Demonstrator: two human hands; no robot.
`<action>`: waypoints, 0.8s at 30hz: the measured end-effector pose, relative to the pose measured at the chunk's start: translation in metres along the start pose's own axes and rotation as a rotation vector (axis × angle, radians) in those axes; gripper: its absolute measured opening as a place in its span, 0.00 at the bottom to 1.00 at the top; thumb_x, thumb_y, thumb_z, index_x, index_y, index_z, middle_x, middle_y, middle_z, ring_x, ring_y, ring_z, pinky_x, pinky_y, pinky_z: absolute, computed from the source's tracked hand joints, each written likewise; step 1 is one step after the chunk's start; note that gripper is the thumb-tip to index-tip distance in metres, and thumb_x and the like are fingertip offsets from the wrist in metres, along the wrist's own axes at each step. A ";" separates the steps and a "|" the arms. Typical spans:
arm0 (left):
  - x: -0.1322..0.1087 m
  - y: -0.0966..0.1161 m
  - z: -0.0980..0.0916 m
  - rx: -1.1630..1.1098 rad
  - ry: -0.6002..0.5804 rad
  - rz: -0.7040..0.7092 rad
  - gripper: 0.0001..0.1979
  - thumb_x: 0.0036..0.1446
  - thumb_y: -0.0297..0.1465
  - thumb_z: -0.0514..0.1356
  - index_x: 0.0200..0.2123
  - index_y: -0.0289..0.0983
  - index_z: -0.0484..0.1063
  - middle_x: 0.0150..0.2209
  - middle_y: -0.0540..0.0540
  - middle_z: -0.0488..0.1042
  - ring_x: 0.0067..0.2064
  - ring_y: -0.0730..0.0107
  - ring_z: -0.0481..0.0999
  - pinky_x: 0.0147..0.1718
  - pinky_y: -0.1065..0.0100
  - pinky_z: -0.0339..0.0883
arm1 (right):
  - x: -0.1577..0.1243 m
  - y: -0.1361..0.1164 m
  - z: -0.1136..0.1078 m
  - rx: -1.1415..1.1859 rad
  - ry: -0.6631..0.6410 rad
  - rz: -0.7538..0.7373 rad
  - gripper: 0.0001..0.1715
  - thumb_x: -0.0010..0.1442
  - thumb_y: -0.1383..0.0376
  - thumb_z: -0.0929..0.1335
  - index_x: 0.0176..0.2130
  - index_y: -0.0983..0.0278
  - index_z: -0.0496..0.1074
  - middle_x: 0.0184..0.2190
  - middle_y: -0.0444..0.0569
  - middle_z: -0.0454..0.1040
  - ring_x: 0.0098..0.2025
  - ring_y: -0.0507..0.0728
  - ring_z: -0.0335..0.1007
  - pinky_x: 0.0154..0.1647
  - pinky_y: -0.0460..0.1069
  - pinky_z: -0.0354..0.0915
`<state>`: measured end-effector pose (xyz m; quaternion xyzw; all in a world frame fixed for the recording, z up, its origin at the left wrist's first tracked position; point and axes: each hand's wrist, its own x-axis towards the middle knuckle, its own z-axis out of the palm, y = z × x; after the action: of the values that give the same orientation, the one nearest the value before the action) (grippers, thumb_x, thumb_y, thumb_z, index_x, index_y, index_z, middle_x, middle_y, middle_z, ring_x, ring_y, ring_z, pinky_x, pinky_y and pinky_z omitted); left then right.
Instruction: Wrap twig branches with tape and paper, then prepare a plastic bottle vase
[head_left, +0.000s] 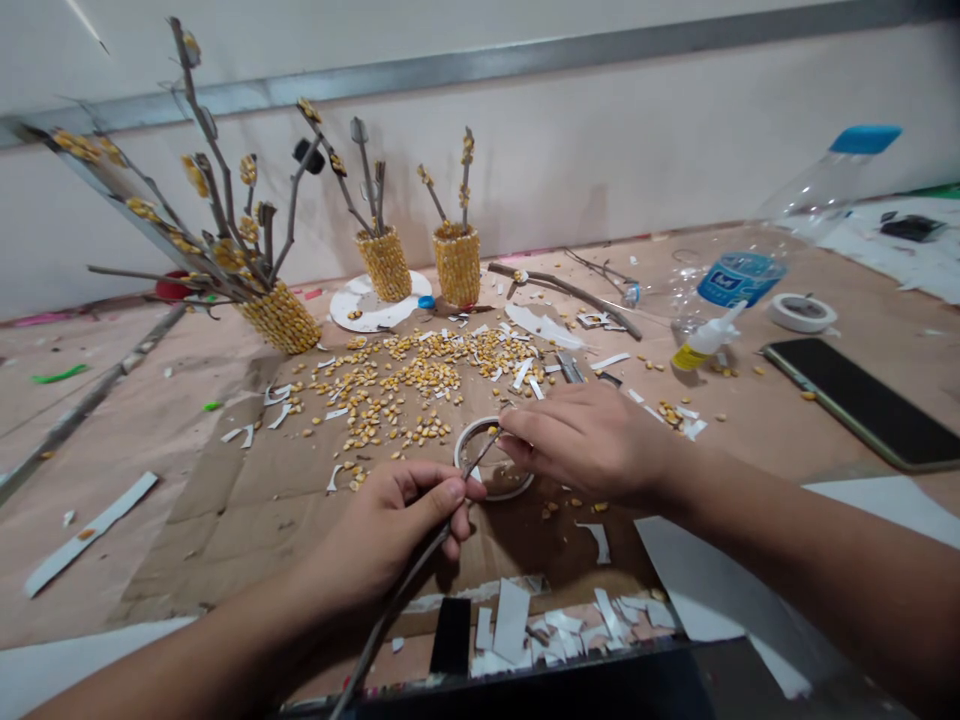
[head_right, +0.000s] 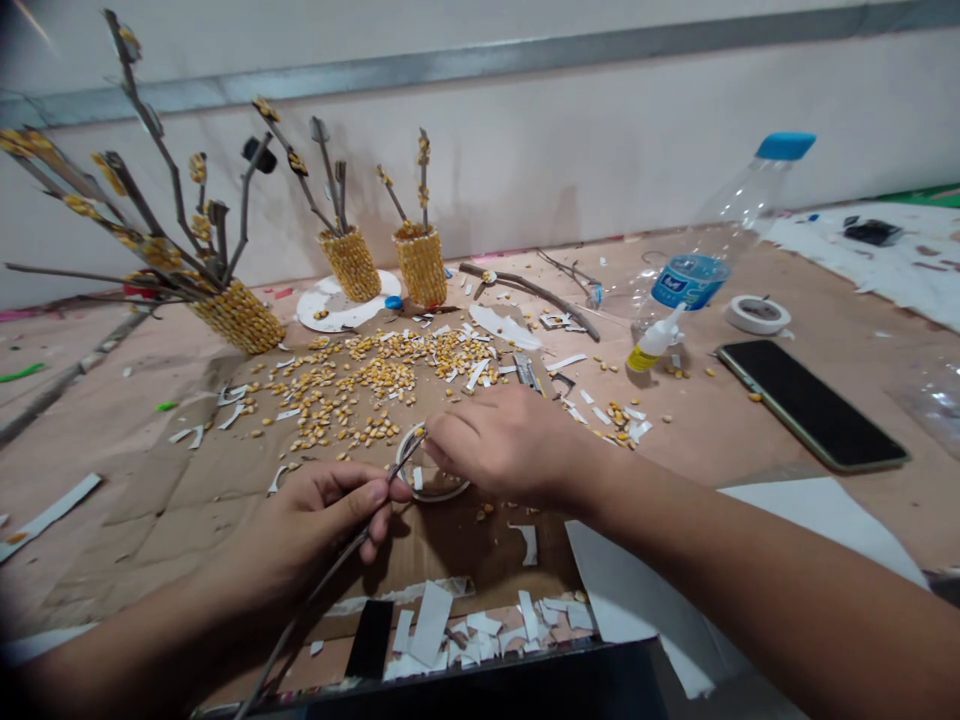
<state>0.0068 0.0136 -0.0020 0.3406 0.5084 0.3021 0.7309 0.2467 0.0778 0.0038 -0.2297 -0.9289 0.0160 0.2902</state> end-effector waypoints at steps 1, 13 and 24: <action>0.000 0.000 0.000 0.003 -0.001 -0.007 0.24 0.48 0.48 0.77 0.36 0.33 0.83 0.23 0.50 0.75 0.21 0.77 0.71 0.19 0.74 0.71 | 0.000 0.000 -0.001 0.017 -0.009 0.003 0.15 0.73 0.67 0.64 0.34 0.61 0.75 0.26 0.48 0.77 0.27 0.55 0.70 0.29 0.51 0.63; 0.001 -0.001 -0.002 -0.010 -0.017 0.004 0.23 0.49 0.46 0.77 0.36 0.32 0.82 0.24 0.49 0.75 0.21 0.77 0.69 0.18 0.75 0.69 | 0.002 0.000 -0.003 -0.075 -0.016 -0.034 0.16 0.72 0.67 0.65 0.31 0.60 0.74 0.25 0.48 0.77 0.25 0.55 0.66 0.28 0.52 0.60; 0.003 0.007 -0.006 -0.034 0.005 0.069 0.22 0.48 0.45 0.78 0.36 0.33 0.84 0.24 0.49 0.76 0.20 0.78 0.71 0.18 0.78 0.67 | -0.001 0.019 -0.026 0.136 -0.114 0.345 0.08 0.67 0.66 0.69 0.34 0.61 0.78 0.25 0.44 0.78 0.26 0.52 0.69 0.29 0.49 0.58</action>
<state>0.0017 0.0212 0.0001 0.3447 0.4931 0.3368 0.7243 0.2697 0.0919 0.0221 -0.3642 -0.8874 0.1411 0.2449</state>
